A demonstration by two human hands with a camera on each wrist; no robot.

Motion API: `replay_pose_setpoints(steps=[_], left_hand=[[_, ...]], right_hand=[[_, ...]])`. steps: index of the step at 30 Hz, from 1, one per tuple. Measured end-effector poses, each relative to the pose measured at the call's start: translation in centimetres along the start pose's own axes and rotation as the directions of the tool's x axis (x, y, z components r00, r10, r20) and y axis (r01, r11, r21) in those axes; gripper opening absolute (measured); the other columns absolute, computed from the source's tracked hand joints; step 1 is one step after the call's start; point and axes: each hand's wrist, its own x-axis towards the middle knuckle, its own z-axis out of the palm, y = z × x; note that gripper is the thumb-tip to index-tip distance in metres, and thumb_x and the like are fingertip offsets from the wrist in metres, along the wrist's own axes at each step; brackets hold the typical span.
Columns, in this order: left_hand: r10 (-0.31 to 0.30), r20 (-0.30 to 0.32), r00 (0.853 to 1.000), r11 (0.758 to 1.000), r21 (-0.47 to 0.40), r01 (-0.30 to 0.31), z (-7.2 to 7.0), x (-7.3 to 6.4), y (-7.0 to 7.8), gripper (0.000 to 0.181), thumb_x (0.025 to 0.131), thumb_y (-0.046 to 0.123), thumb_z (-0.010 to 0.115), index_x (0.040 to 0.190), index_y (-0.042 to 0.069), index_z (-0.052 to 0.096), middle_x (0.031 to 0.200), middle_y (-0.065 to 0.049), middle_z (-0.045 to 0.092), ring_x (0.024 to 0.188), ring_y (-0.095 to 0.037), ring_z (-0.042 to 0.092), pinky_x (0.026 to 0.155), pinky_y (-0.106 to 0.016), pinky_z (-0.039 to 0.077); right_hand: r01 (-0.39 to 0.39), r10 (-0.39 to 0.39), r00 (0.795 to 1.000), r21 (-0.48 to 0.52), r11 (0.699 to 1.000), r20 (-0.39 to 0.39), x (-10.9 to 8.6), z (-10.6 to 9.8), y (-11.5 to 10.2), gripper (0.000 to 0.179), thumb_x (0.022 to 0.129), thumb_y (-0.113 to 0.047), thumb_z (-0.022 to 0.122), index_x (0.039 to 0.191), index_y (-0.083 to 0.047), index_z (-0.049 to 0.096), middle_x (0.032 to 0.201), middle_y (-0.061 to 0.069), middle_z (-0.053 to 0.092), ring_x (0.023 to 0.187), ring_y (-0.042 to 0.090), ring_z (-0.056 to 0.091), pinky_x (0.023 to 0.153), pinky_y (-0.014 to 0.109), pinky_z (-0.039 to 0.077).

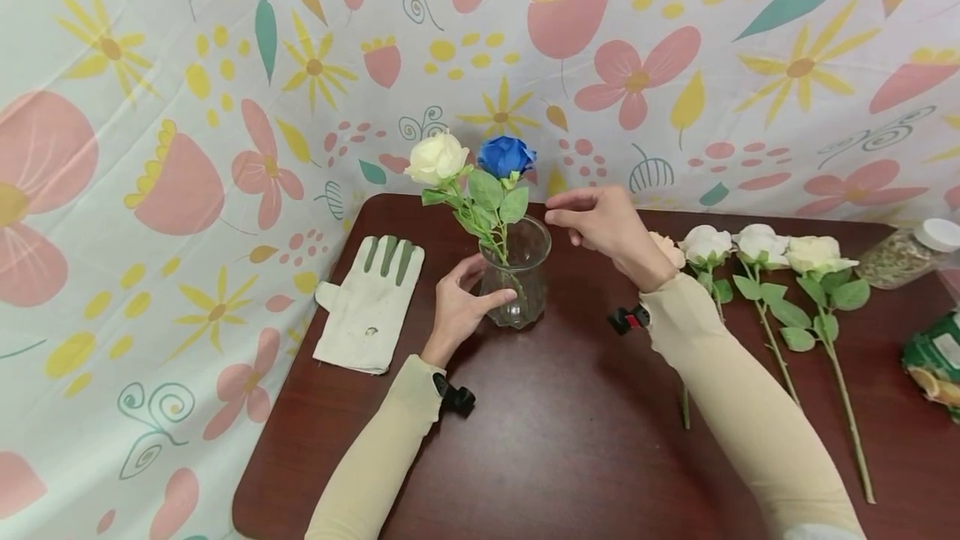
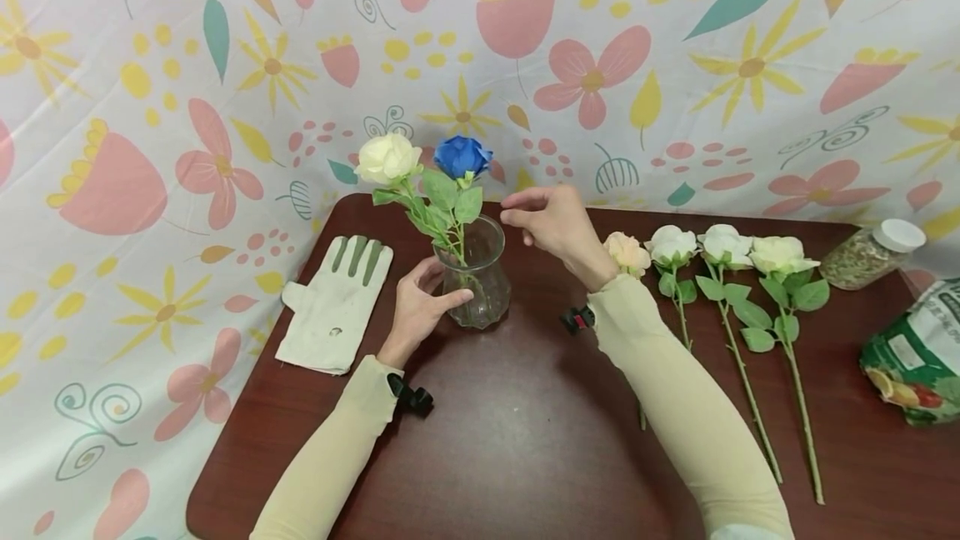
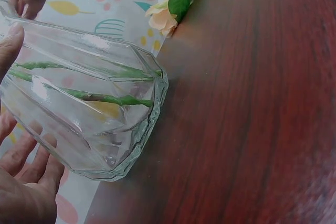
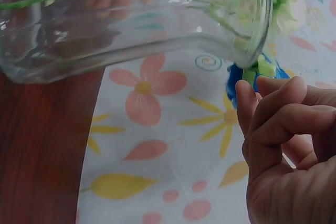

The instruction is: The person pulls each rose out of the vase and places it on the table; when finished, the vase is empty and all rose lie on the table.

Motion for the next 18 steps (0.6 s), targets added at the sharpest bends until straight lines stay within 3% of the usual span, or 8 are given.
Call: replay_pose_setpoints(steps=[6,11,18], left_hand=[[0.001,0.004,1.000,1.000,0.007,-0.001,-0.1,0.0,0.0,0.066,0.080,0.012,0.098,0.141,0.005,0.071,0.136,-0.021,0.073,0.134,-0.035,0.069,0.120,-0.043,0.057],[0.018,0.006,1.000,1.000,0.003,-0.018,0.0,-0.1,-0.1,0.065,0.081,0.010,0.098,0.140,0.006,0.072,0.136,-0.020,0.074,0.132,-0.035,0.070,0.120,-0.044,0.058],[0.013,0.008,1.000,1.000,0.004,-0.013,-0.1,-0.1,0.0,0.065,0.081,0.009,0.097,0.141,0.008,0.072,0.136,-0.018,0.074,0.133,-0.033,0.069,0.121,-0.045,0.057]], right_hand=[[0.026,-0.026,1.000,-0.001,1.000,0.017,1.7,1.8,-1.2,0.028,0.100,-0.017,0.081,0.123,-0.002,0.081,0.070,-0.009,0.075,0.051,0.007,0.056,0.048,0.020,0.040],[0.027,-0.027,0.999,-0.012,1.000,0.036,2.4,2.7,-1.9,0.029,0.100,-0.018,0.080,0.124,-0.002,0.081,0.068,-0.003,0.073,0.050,0.008,0.056,0.048,0.021,0.041],[0.022,-0.020,0.999,-0.064,0.998,0.028,3.0,4.0,-2.9,0.025,0.101,-0.013,0.076,0.124,-0.001,0.081,0.105,0.017,0.083,0.048,0.009,0.057,0.048,0.020,0.046]])
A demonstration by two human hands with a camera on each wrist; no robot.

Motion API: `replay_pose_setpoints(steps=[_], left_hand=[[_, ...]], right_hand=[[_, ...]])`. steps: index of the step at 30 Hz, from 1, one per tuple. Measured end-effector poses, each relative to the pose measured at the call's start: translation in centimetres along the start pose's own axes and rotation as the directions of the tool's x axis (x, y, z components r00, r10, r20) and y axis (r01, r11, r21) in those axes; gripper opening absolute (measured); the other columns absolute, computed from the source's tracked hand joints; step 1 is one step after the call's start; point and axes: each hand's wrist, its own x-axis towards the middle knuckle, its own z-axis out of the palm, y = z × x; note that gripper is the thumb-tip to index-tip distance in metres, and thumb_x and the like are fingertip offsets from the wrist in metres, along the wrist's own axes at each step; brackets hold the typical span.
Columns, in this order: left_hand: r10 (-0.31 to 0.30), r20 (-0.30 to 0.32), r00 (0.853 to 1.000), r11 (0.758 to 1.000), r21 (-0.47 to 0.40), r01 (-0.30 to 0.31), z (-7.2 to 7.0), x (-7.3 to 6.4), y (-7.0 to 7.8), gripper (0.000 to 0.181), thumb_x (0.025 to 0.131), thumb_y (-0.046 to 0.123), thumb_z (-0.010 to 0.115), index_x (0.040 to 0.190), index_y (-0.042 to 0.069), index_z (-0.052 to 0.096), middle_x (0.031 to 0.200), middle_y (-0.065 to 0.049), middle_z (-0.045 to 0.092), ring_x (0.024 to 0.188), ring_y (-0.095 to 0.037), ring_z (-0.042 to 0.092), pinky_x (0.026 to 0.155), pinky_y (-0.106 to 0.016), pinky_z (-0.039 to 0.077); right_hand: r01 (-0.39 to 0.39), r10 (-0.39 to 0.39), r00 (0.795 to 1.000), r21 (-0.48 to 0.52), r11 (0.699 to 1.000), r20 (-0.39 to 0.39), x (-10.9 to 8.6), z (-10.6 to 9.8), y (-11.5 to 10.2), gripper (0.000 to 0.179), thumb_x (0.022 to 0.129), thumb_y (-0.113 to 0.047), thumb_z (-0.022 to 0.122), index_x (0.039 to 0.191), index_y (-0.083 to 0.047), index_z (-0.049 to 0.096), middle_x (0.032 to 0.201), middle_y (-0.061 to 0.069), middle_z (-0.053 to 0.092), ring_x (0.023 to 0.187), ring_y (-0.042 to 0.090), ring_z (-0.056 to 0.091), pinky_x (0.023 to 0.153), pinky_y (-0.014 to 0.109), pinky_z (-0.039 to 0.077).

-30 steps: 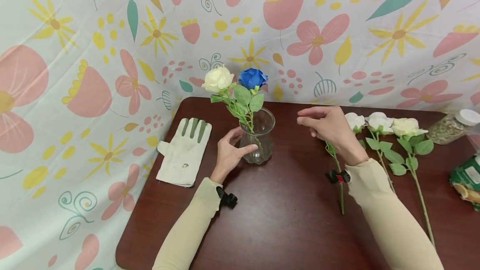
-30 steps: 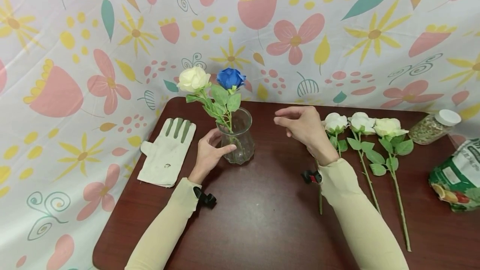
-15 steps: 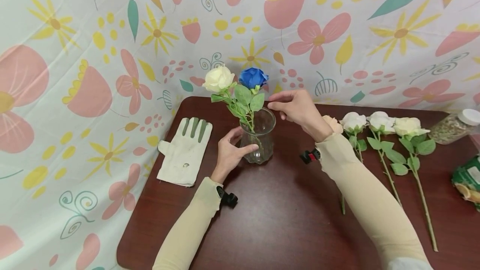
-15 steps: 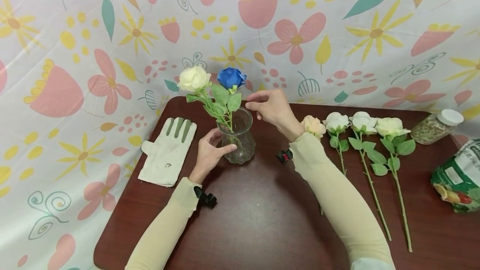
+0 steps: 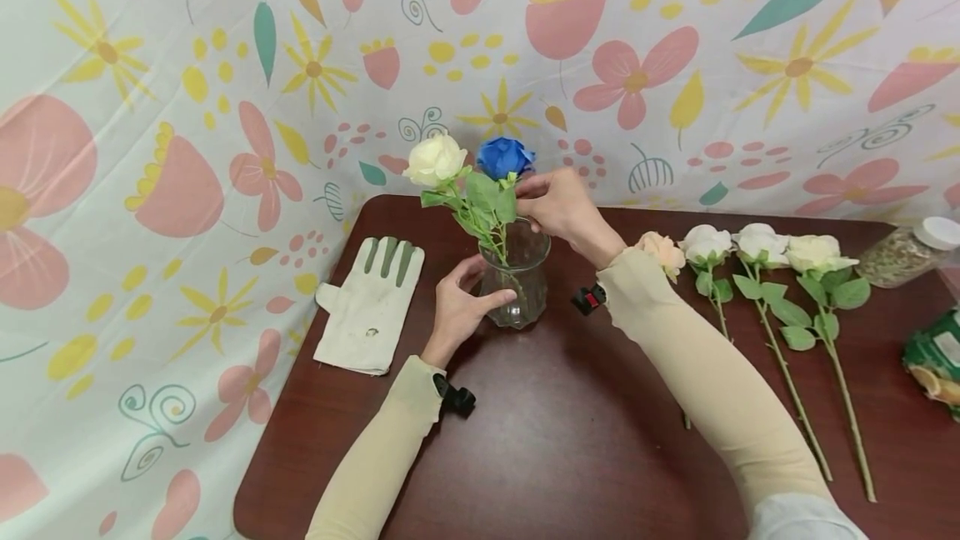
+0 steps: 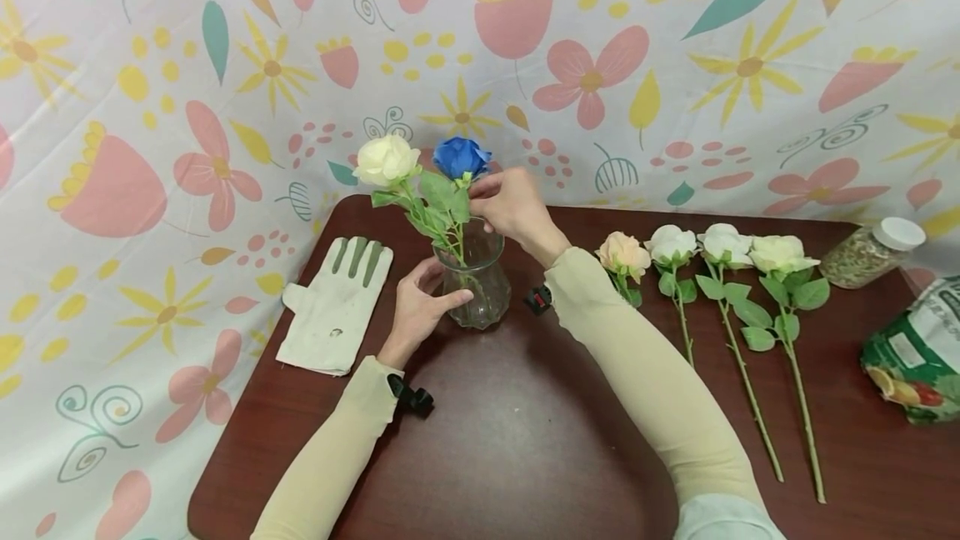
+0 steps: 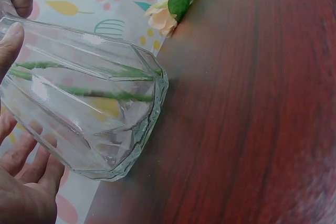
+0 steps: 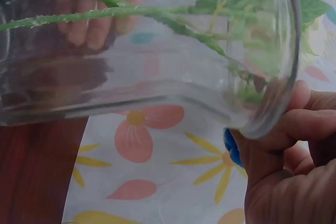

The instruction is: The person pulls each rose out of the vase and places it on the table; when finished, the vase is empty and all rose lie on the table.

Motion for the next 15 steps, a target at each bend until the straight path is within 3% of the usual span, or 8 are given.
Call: replay_pose_setpoints(steps=[4,15], left_hand=[[-0.001,0.004,1.000,1.000,0.003,0.001,0.0,0.0,0.0,0.064,0.082,0.012,0.097,0.141,0.008,0.072,0.136,-0.017,0.074,0.133,-0.032,0.070,0.121,-0.044,0.057],[-0.018,0.000,1.000,1.000,-0.019,0.018,0.0,0.0,0.0,0.063,0.082,0.008,0.096,0.141,0.010,0.072,0.137,-0.016,0.074,0.135,-0.032,0.069,0.122,-0.046,0.056]], right_hand=[[-0.002,0.002,1.000,-0.011,1.000,-0.007,0.1,0.4,-0.3,0.026,0.100,-0.011,0.076,0.124,0.000,0.080,0.114,0.024,0.082,0.046,0.008,0.057,0.047,0.020,0.048],[0.024,-0.027,0.998,-0.062,0.998,-0.050,-0.1,1.4,-0.9,0.021,0.100,-0.012,0.077,0.117,-0.001,0.083,0.110,0.024,0.083,0.044,0.010,0.059,0.045,0.022,0.048]])
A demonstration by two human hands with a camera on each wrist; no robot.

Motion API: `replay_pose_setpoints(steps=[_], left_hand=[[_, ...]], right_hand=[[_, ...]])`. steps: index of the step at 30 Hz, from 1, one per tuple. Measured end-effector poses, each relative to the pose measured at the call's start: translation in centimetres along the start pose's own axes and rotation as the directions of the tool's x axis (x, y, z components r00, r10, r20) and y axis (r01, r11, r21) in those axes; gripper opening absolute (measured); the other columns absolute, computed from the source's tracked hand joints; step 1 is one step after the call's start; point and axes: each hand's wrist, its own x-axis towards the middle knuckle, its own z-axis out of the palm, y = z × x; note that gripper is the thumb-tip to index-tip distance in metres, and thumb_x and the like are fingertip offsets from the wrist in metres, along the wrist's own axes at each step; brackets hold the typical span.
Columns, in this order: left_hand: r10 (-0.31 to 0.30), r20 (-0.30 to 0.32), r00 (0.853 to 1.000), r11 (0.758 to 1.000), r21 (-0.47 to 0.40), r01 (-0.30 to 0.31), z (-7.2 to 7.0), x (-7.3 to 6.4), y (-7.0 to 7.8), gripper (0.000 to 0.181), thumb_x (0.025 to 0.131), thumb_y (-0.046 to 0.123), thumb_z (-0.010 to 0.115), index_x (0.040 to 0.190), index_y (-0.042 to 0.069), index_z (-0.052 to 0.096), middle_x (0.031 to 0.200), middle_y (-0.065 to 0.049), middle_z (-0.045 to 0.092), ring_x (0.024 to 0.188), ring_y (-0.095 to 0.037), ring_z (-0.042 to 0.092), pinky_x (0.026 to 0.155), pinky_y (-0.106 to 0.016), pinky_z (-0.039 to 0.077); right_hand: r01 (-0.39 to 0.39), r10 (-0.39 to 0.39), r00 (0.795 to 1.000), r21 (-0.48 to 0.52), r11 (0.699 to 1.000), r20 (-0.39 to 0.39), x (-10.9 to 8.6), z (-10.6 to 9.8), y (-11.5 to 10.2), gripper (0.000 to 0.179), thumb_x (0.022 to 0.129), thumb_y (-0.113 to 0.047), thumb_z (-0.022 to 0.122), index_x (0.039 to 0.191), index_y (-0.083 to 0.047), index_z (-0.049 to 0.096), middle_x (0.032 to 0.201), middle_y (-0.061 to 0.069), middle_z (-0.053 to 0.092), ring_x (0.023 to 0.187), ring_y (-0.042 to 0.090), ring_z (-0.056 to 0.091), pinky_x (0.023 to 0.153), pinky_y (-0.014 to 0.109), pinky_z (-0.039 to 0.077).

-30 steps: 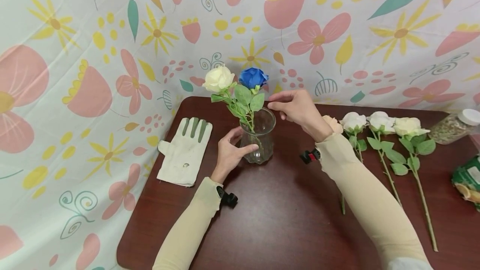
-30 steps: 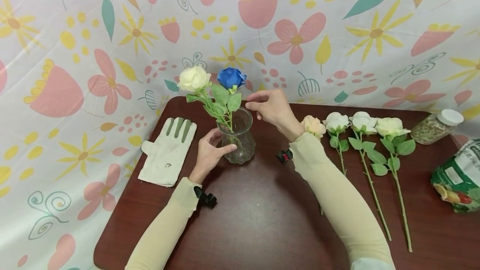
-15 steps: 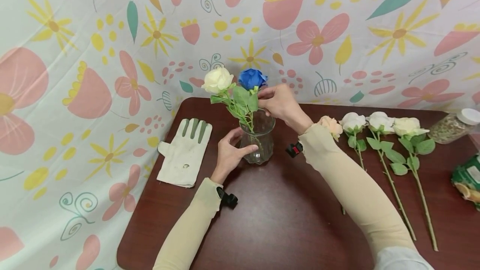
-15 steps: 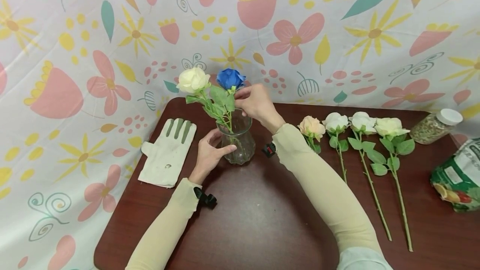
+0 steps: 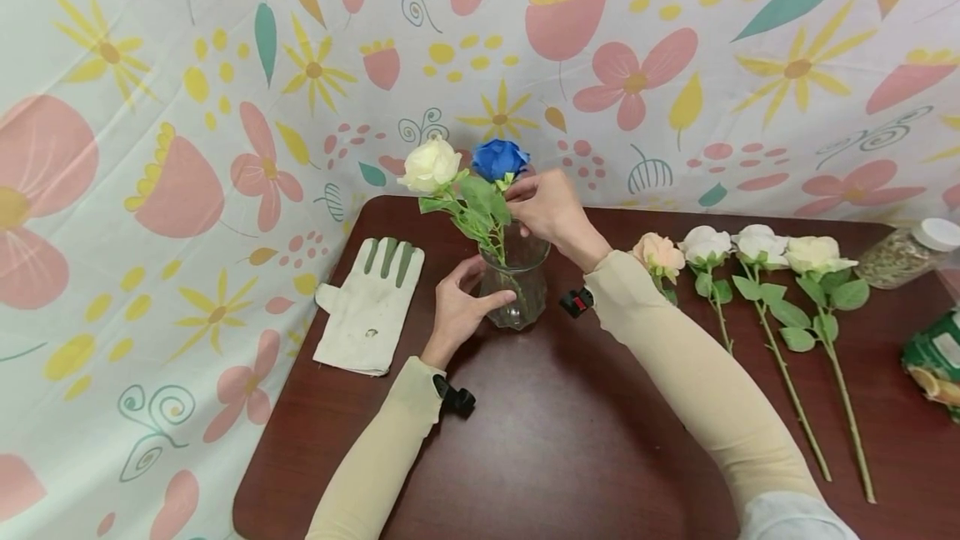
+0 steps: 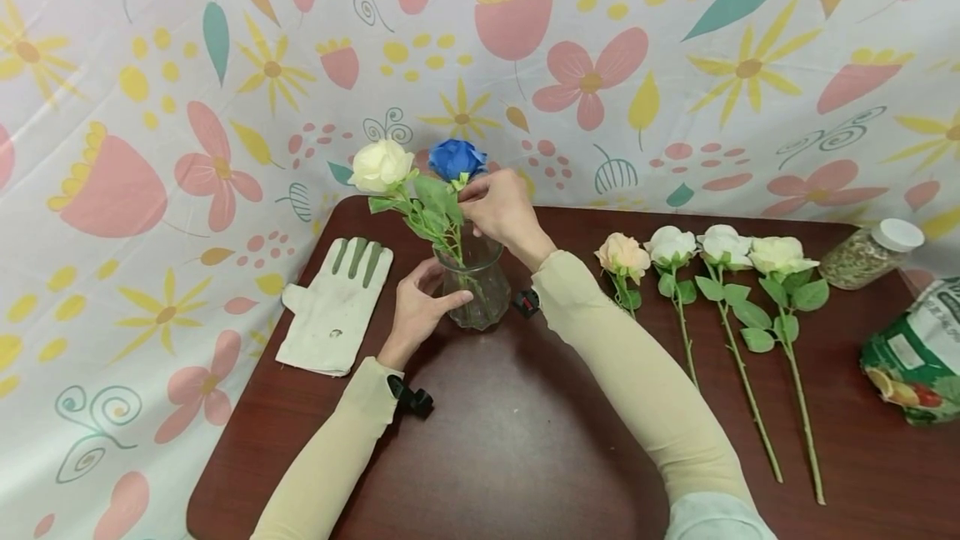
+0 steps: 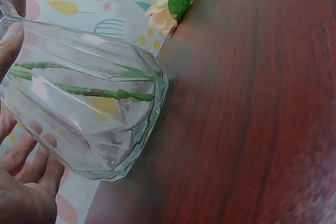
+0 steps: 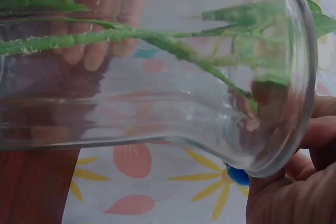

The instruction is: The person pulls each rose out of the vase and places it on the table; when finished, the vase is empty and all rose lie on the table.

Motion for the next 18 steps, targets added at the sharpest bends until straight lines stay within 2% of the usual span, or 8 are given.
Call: replay_pose_setpoints(steps=[5,12,14,18], left_hand=[[-0.006,-0.002,1.000,1.000,0.003,0.006,0.0,-0.1,0.1,0.063,0.082,0.008,0.096,0.140,0.011,0.072,0.137,-0.016,0.074,0.135,-0.032,0.069,0.121,-0.045,0.056],[-0.011,-0.012,1.000,1.000,0.004,0.011,0.0,0.0,0.1,0.062,0.082,0.008,0.096,0.139,0.011,0.073,0.136,-0.016,0.075,0.134,-0.032,0.070,0.120,-0.045,0.057],[-0.010,-0.012,1.000,1.000,0.005,0.010,0.0,0.0,0.1,0.061,0.082,0.009,0.096,0.139,0.011,0.073,0.136,-0.016,0.075,0.134,-0.032,0.070,0.120,-0.045,0.057],[-0.003,-0.012,1.000,1.000,0.007,0.003,0.0,0.0,0.1,0.061,0.082,0.008,0.096,0.138,0.010,0.074,0.135,-0.016,0.075,0.133,-0.032,0.071,0.119,-0.044,0.058]], right_hand=[[-0.021,0.021,1.000,0.023,1.000,-0.015,-0.1,-0.1,0.1,0.022,0.102,-0.009,0.074,0.121,-0.002,0.082,0.113,0.025,0.082,0.044,0.010,0.058,0.044,0.022,0.047],[0.026,-0.022,0.999,0.117,0.993,-0.034,-0.5,-0.7,0.9,0.026,0.102,-0.001,0.065,0.123,0.001,0.080,0.116,0.024,0.079,0.044,0.011,0.055,0.044,0.022,0.046],[0.043,-0.036,0.998,0.166,0.985,-0.049,-0.6,-0.8,1.0,0.024,0.102,-0.002,0.068,0.122,0.002,0.080,0.111,0.020,0.081,0.044,0.011,0.055,0.045,0.022,0.047],[0.081,-0.062,0.994,0.230,0.970,-0.085,-1.0,-1.1,1.0,0.024,0.100,-0.005,0.073,0.122,0.003,0.081,0.089,0.004,0.081,0.042,0.010,0.055,0.044,0.021,0.048]])
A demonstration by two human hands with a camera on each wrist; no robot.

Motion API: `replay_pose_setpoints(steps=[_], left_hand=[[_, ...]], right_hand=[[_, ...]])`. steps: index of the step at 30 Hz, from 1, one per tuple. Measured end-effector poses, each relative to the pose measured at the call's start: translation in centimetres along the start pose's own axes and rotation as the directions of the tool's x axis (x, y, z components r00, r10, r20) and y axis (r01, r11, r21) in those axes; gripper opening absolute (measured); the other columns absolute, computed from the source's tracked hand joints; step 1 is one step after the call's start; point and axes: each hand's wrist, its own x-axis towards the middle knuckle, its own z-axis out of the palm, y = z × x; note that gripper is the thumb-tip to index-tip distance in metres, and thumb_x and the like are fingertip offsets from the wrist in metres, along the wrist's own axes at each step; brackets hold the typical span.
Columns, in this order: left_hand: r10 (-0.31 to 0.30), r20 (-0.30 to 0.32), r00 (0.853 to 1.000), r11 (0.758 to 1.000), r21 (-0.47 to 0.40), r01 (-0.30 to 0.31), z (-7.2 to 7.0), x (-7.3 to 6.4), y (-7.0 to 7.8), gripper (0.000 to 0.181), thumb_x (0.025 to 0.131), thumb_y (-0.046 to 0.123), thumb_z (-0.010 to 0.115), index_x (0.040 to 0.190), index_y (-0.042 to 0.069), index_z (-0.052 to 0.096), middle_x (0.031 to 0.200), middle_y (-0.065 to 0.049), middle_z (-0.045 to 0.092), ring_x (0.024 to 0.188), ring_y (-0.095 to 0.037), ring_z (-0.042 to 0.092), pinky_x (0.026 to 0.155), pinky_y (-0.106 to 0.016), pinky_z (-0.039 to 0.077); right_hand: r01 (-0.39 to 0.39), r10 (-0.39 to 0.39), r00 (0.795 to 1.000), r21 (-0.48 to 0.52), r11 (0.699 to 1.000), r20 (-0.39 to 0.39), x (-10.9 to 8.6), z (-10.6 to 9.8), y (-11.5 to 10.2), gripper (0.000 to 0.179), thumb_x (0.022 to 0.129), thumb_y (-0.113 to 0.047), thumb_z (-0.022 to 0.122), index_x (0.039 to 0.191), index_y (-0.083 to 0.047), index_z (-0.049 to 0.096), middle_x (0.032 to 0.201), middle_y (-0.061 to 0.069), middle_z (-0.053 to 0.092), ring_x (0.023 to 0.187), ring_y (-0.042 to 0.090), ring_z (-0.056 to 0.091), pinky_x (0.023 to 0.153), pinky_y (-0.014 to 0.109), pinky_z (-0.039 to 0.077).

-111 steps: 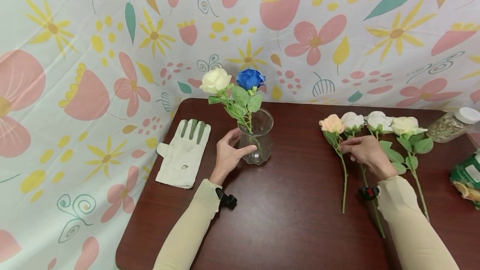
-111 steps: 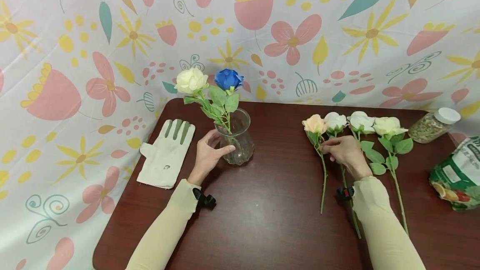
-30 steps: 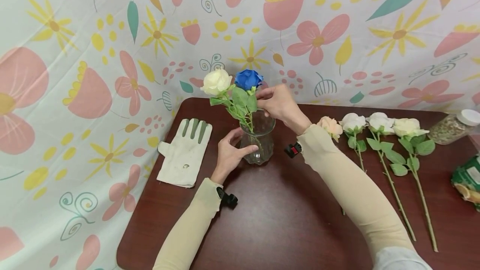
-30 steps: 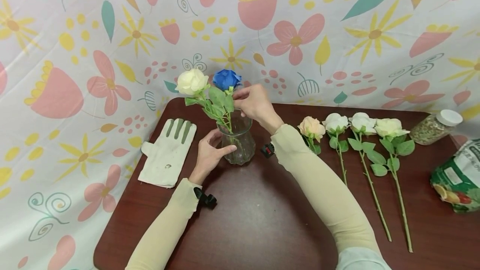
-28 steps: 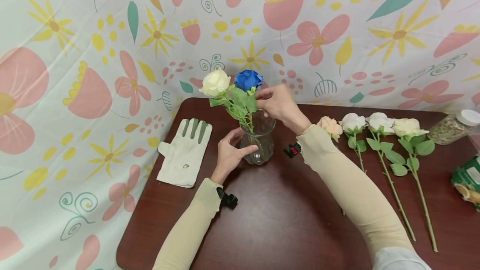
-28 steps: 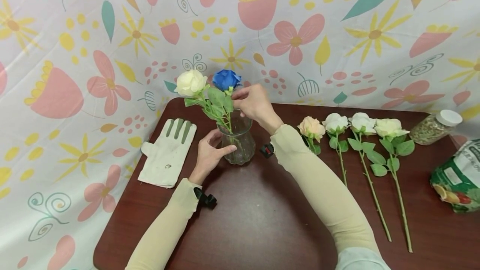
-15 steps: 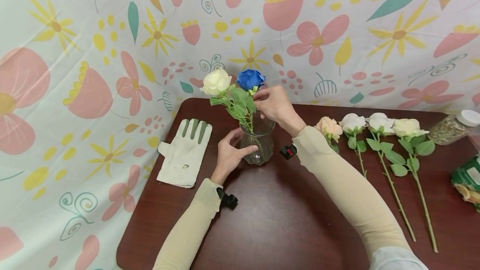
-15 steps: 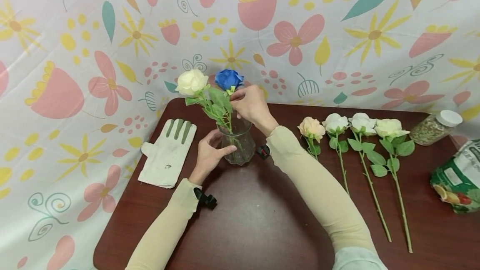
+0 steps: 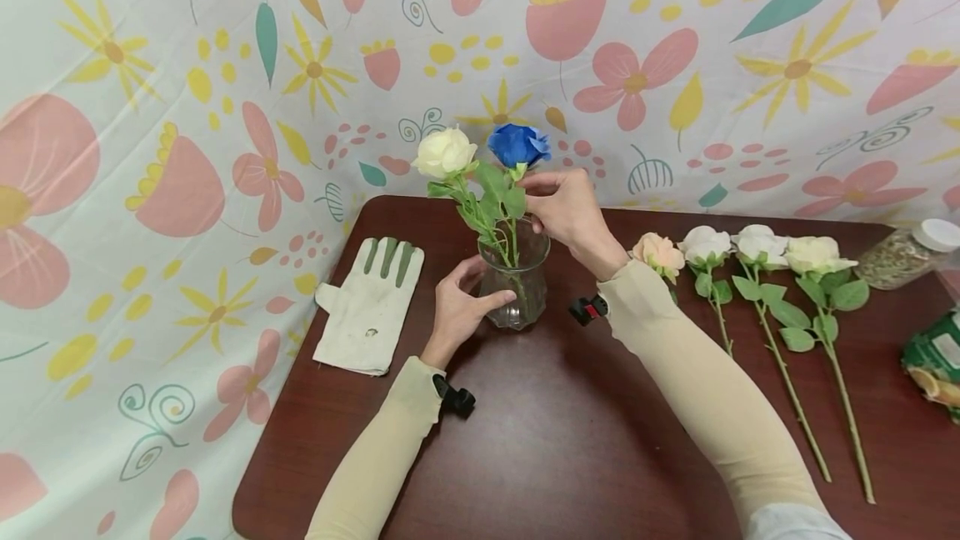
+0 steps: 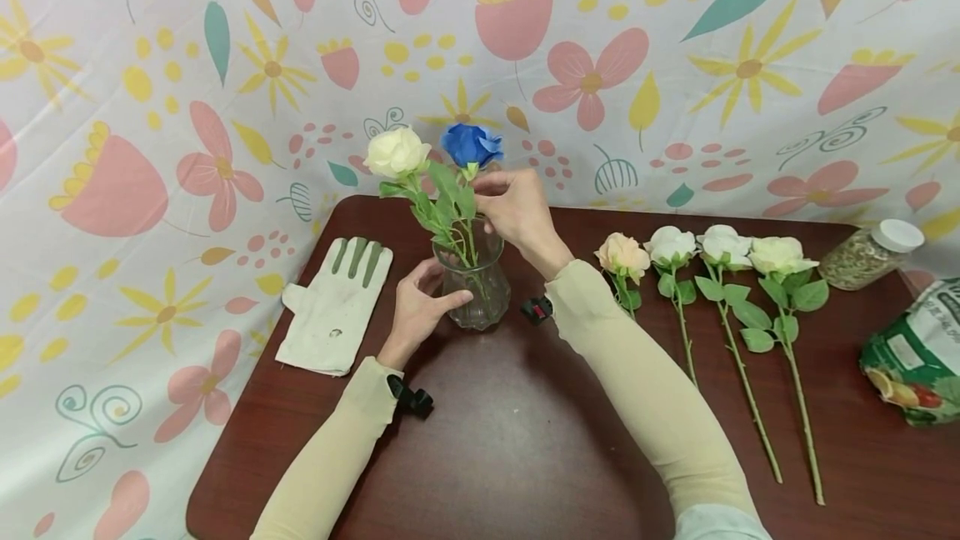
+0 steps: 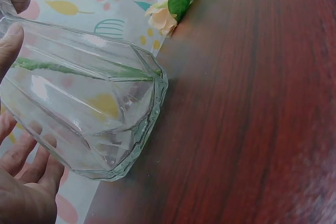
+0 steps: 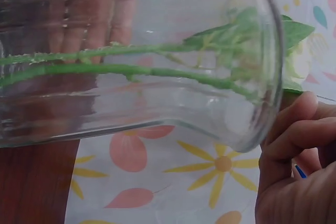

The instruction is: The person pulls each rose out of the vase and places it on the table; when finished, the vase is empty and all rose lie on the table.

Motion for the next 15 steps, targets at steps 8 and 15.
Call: replay_pose_setpoints(steps=[8,15], left_hand=[[0.014,-0.004,1.000,1.000,0.008,-0.014,0.0,0.0,0.0,0.062,0.081,0.009,0.097,0.139,0.010,0.073,0.134,-0.017,0.075,0.133,-0.032,0.071,0.120,-0.044,0.057],[0.008,0.002,1.000,1.000,0.018,-0.008,-0.1,0.0,0.0,0.065,0.080,0.012,0.098,0.140,0.010,0.072,0.135,-0.016,0.075,0.133,-0.031,0.071,0.119,-0.042,0.058]], right_hand=[[0.026,-0.024,0.999,0.088,0.996,-0.027,-0.6,-0.7,-0.6,0.026,0.100,-0.011,0.079,0.124,0.000,0.081,0.079,-0.016,0.078,0.043,0.008,0.055,0.039,0.019,0.040],[0.042,-0.031,0.996,0.127,0.991,-0.087,-1.0,-1.4,-1.1,0.023,0.100,-0.006,0.075,0.122,0.000,0.082,0.073,-0.013,0.077,0.042,0.008,0.055,0.038,0.019,0.035]])
